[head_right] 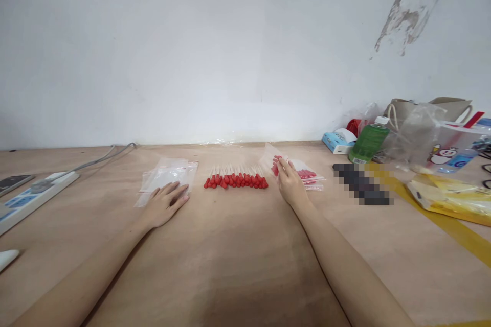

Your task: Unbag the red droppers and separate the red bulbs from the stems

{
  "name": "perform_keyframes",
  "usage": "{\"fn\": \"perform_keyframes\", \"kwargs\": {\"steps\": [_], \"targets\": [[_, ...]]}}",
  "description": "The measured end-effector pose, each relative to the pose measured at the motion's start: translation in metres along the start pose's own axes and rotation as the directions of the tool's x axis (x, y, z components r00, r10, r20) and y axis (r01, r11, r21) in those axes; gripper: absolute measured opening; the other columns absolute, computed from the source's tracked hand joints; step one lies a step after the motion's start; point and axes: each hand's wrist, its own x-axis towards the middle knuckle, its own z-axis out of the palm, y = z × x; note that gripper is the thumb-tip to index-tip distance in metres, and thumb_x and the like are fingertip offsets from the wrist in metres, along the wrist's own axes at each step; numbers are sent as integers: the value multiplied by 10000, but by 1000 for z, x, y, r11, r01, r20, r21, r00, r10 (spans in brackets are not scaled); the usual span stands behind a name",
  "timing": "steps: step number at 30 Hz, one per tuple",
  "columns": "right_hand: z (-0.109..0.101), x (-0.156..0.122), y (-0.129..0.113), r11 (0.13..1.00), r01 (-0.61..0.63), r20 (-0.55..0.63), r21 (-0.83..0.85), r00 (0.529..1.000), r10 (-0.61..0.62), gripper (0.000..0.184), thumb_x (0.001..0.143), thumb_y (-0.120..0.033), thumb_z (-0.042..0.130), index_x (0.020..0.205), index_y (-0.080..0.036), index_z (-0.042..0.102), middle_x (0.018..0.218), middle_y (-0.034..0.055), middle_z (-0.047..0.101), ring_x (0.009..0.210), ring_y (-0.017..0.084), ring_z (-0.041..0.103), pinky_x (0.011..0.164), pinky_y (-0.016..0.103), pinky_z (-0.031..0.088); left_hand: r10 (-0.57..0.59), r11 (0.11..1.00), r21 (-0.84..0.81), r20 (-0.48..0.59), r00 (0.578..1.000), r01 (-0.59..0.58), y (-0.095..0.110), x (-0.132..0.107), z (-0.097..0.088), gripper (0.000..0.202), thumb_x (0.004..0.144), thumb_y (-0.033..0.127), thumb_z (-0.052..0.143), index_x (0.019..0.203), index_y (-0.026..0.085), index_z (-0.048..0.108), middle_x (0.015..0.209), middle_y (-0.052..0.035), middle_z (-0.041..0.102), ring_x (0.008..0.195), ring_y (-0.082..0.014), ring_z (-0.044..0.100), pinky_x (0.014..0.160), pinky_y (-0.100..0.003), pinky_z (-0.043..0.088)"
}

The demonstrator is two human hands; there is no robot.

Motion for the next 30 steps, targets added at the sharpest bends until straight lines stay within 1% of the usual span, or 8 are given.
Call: {"fn": "perform_keyframes", "kwargs": {"steps": [4,10,14,17,22,25,27,30], "targets": [[-10,7,-3,994,-106,-125,36,986,110,411,872,-166,314,1259,-111,439,1234,159,490,1194,220,426,1023,421,353,-8,1000,-20,-41,999,8,1,-2,0,503,862,507,329,1292,263,419,1368,-103,382,1277,-265,306,1016,-498,212],[-54,35,-40,952,-205,-307,227,913,270,356,848,-246,444,1188,-177,520,1173,130,541,1124,223,492,976,410,404,42,999,35,-385,922,-31,9,-6,-6,489,880,420,328,1337,248,348,1411,-98,305,1329,-283,171,1047,-522,57],[-68,33,-92,848,-138,-238,511,926,294,303,808,-219,514,1104,-207,576,1105,98,582,1060,196,539,949,374,432,121,979,-84,-495,860,-186,18,-13,-11,484,898,379,271,1351,211,309,1397,-93,324,1324,-257,196,1071,-453,91],[-64,17,-128,709,-66,-54,702,988,145,286,797,-201,527,1076,-223,587,1088,88,591,1020,174,566,897,332,472,203,884,-268,-516,832,-382,27,-20,-15,534,905,415,203,1383,177,193,1370,-113,353,1291,-248,274,1056,-436,194],[-55,-6,-153,517,-84,172,852,977,-125,266,798,-196,531,1053,-240,591,1087,65,593,1006,149,573,882,297,473,342,715,-554,-255,905,-426,57,-37,-25,430,907,390,298,1296,211,337,1197,-84,535,1138,-198,473,987,-363,346],[-55,-10,-151,489,-125,282,863,923,-261,282,795,-171,516,1058,-242,587,1115,57,562,1014,140,557,871,286,465,492,688,-583,-64,868,-433,75,-47,-25,504,833,396,492,1292,229,366,1288,-81,470,1174,-217,444,988,-357,356],[-54,-11,-148,538,-175,337,825,916,-218,328,773,-151,516,1088,-229,563,1120,70,534,1002,150,544,847,301,464,561,666,-586,-13,828,-461,81,-51,-21,666,767,427,578,1339,229,302,1328,-98,425,1184,-247,430,982,-379,364],[-51,-13,-147,662,-325,408,676,912,31,211,771,-209,534,973,-204,595,943,65,554,884,167,541,783,330,455,553,690,-574,23,833,-442,81,-52,-15,757,737,441,609,1368,239,244,1284,-106,461,1119,-256,482,930,-386,407]]}}
